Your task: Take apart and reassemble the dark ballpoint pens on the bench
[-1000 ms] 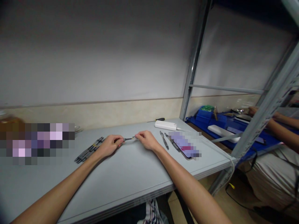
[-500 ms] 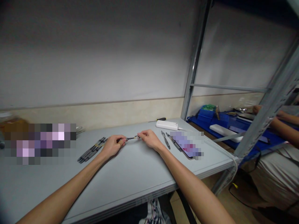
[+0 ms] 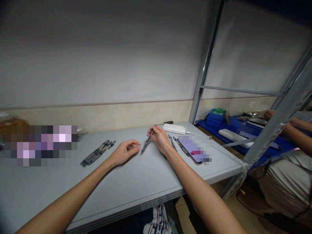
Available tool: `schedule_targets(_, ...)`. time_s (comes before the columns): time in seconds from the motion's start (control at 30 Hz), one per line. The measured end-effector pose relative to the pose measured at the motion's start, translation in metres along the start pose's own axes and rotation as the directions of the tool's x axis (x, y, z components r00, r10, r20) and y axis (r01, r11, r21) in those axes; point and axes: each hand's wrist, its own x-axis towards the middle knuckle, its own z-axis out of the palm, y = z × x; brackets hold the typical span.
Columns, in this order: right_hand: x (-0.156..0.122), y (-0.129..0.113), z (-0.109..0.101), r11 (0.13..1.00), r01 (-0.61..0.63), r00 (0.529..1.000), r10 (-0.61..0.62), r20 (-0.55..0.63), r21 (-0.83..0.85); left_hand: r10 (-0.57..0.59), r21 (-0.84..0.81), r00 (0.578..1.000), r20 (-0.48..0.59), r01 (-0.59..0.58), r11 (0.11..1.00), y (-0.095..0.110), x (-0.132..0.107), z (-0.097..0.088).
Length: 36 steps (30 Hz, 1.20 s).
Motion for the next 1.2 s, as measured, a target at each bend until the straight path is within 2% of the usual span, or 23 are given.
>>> schedule_targets(0.1, 0.003, -0.003, -0.006, 0.983, -0.067, 0.997, 0.073, -0.028, 0.17, 0.01, 0.024, 0.999, -0.044, -0.009, 1.0, 0.002, -0.001, 0.001)
schedule_targets(0.2, 0.004, -0.007, -0.013, 0.931, -0.171, 0.985, 0.158, 0.069, 0.322, 0.027, 0.054, 0.998, -0.059, -0.024, 0.998, 0.001, -0.001, 0.001)
schedule_targets(0.3, 0.003, -0.009, -0.019, 0.876, -0.288, 0.956, 0.242, 0.165, 0.387, 0.033, 0.084, 0.998, -0.058, -0.028, 0.996, 0.0, -0.001, 0.001)
schedule_targets(0.4, 0.001, -0.011, -0.021, 0.844, -0.356, 0.934, 0.304, 0.19, 0.402, 0.033, 0.104, 0.998, -0.051, -0.028, 0.994, 0.001, -0.002, 0.001)
schedule_targets(0.7, 0.002, -0.013, -0.022, 0.816, -0.339, 0.941, 0.284, 0.186, 0.468, 0.025, 0.132, 0.999, -0.031, -0.02, 0.991, 0.003, -0.003, 0.002)
schedule_targets(1.2, 0.001, -0.015, -0.022, 0.84, -0.323, 0.944, 0.254, 0.212, 0.435, 0.025, 0.208, 1.0, -0.005, -0.023, 0.978, 0.002, -0.003, 0.002)
